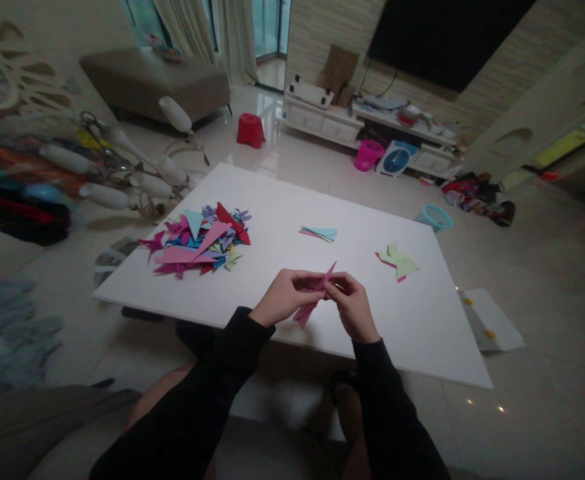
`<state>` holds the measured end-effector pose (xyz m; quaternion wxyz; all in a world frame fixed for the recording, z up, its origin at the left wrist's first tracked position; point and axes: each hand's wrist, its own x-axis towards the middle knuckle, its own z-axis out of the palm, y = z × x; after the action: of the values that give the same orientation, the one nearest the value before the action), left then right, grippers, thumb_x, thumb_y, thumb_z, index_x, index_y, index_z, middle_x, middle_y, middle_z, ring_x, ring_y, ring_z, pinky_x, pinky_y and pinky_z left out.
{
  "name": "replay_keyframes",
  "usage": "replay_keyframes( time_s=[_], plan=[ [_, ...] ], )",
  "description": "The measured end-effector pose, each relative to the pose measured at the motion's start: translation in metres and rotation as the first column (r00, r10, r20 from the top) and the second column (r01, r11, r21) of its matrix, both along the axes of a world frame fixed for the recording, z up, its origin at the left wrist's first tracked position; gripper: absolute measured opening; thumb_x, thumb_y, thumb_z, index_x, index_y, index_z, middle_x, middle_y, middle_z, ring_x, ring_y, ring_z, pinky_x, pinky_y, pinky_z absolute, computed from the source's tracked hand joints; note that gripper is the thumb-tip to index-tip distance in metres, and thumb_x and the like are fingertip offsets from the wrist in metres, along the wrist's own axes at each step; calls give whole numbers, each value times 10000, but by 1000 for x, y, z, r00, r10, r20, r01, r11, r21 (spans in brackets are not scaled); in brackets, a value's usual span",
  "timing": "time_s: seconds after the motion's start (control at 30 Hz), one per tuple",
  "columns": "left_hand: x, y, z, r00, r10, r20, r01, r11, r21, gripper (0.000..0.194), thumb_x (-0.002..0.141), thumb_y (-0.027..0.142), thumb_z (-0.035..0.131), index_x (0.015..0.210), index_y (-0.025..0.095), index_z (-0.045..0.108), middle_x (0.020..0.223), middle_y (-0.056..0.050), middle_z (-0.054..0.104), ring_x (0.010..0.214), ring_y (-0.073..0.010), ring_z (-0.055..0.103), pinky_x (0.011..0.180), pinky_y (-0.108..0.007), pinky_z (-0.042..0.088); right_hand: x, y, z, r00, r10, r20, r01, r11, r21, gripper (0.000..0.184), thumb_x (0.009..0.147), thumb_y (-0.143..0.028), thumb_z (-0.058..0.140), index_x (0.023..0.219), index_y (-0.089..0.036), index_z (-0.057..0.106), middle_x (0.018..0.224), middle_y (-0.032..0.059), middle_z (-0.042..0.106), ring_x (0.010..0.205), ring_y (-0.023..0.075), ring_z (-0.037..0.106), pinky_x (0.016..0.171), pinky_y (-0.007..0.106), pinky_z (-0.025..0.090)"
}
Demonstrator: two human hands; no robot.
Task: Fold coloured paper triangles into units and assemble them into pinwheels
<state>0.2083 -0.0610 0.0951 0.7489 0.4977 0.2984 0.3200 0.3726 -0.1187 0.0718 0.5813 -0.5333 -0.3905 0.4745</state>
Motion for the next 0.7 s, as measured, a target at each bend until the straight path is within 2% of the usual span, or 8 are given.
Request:
replay_keyframes(
  time_s=[0.23, 0.43, 0.57, 0.7],
  plan=[
    [1, 4, -9, 1000, -4, 21, 5, 998, -67, 460, 663, 193, 878, 1101, 111, 762, 1063, -134, 782, 988, -269, 750, 988, -436, 573, -1, 3, 2, 999, -37, -30, 37, 999, -8, 224, 735, -351, 854, 853, -213, 722, 767, -11, 694, 662, 135, 617, 661, 300, 505],
    [1, 4, -12, 1000, 5, 30, -3, 998, -61, 535, 723, 289, 855, 1199, 90, 711, 1102, -162, 769, 991, -273, 747, 975, -422, 562, -2, 0, 8, 999, -40, -22, 40, 999, -8, 231, 737, -359, 857, 849, -211, 717, 759, -7, 701, 659, 141, 633, 659, 305, 516],
    [3, 3, -10, 999, -29, 40, 30, 999, -29, 570, 794, 365, 800, 1264, 74, 660, 1056, -172, 775, 937, -267, 752, 906, -391, 569, -3, -1, 12, 999, -49, -19, 49, 999, -4, 243, 728, -365, 861, 833, -205, 710, 754, -7, 699, 655, 141, 639, 652, 306, 530],
    [3, 0, -6, 1000, -16, 16, 16, 1000, -4, 594, 785, 379, 808, 1271, 83, 638, 941, -153, 788, 840, -257, 756, 782, -343, 573, -5, -3, 15, 999, -45, 0, 45, 999, 6, 263, 714, -377, 865, 818, -204, 697, 736, -12, 689, 639, 143, 632, 644, 314, 539]
  ],
)
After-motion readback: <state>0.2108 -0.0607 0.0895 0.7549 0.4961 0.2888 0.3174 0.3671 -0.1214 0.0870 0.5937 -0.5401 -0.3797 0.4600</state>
